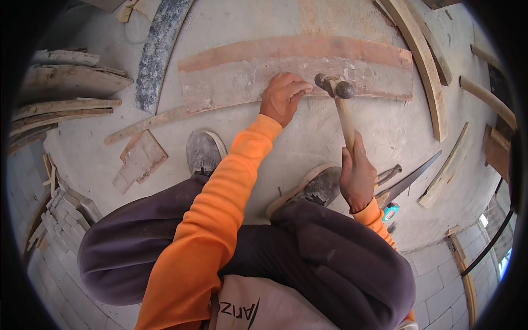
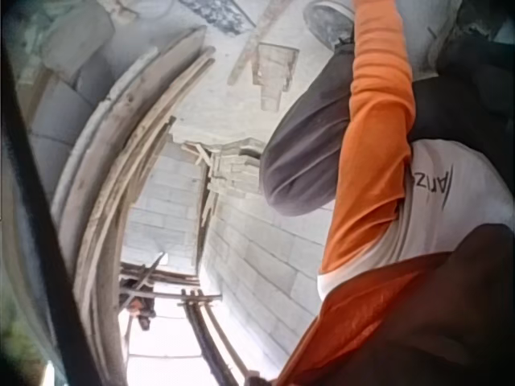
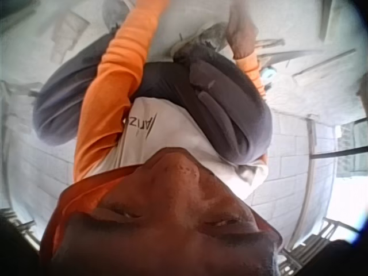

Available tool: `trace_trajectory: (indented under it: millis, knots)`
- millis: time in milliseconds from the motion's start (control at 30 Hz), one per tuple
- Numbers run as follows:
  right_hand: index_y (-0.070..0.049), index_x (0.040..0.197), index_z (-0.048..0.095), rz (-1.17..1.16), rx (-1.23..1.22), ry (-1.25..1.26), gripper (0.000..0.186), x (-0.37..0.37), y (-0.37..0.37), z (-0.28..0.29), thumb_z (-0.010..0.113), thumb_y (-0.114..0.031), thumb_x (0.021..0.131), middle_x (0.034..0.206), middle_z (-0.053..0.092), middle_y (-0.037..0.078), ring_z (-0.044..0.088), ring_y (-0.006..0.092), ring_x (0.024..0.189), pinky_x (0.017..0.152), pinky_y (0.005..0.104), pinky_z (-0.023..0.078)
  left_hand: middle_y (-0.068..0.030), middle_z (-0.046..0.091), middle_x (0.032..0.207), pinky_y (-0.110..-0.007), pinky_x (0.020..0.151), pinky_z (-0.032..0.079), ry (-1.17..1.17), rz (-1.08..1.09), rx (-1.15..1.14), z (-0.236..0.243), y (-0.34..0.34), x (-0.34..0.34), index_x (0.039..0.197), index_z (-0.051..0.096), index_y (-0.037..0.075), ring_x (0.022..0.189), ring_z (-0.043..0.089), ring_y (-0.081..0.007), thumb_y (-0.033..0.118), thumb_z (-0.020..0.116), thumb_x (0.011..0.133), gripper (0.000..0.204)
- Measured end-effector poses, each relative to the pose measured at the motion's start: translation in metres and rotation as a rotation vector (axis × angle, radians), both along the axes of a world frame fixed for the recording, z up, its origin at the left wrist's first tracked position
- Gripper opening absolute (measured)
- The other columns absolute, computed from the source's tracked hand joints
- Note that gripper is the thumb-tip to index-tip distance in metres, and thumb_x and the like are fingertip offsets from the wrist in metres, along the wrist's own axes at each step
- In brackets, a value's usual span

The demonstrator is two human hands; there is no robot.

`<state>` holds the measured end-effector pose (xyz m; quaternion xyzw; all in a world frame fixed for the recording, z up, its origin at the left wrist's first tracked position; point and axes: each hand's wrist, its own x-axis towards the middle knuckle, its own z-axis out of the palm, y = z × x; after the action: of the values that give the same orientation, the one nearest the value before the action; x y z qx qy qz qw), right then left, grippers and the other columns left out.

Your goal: The person saws a piece of wood, then positions a wooden board against a corner and hammers a nail into it to secure the piece.

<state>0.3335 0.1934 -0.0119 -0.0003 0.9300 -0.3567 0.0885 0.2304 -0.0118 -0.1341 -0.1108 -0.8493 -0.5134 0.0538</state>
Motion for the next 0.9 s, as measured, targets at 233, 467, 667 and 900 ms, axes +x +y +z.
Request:
trace_trajectory:
  millis: [233,467,667,900]
  knots:
    - [-0.009,0.154,0.043,-0.07,-0.028,-0.161,0.053,0.0,0.005,-0.007,0.057,-0.006,0.103,0.099,0.07,0.029,0.072,0.0427,0.086,0.073,0.0425,0.056,-0.0103,0.067,0.102,-0.038,0.083,0.052,0.003,-0.074,-0.032,0.008,0.0,-0.006,0.103,0.073,0.004,0.095,0.062,-0.0302,0.0,0.072,0.089,0.015]
    - [-0.006,0.153,0.044,-0.159,0.01,-0.208,0.051,0.001,0.007,-0.006,0.055,-0.004,0.103,0.1,0.07,0.032,0.073,0.0465,0.088,0.072,0.0441,0.057,-0.0145,0.053,0.13,-0.038,0.093,0.05,-0.264,-0.307,-0.064,0.026,-0.023,-0.011,0.127,0.061,0.003,0.108,0.058,-0.029,0.008,0.074,0.091,0.038]
    - [-0.008,0.153,0.045,-0.154,-0.002,-0.184,0.051,0.006,0.012,-0.018,0.056,-0.005,0.103,0.098,0.07,0.032,0.072,0.0472,0.087,0.07,0.0462,0.056,-0.0144,0.037,0.154,-0.042,0.114,0.04,-0.129,-0.437,-0.467,0.03,-0.044,-0.024,0.15,0.042,0.008,0.139,0.043,-0.0336,0.031,0.079,0.086,0.078]
    - [-0.008,0.152,0.046,-0.126,-0.019,-0.152,0.05,0.013,0.019,-0.027,0.058,-0.006,0.103,0.096,0.069,0.032,0.073,0.0455,0.085,0.07,0.0456,0.056,-0.0247,0.008,0.168,-0.062,0.126,0.011,-0.144,-0.427,-1.127,0.049,-0.086,-0.053,0.166,0.014,0.024,0.156,0.008,-0.0449,0.069,0.088,0.052,0.143]
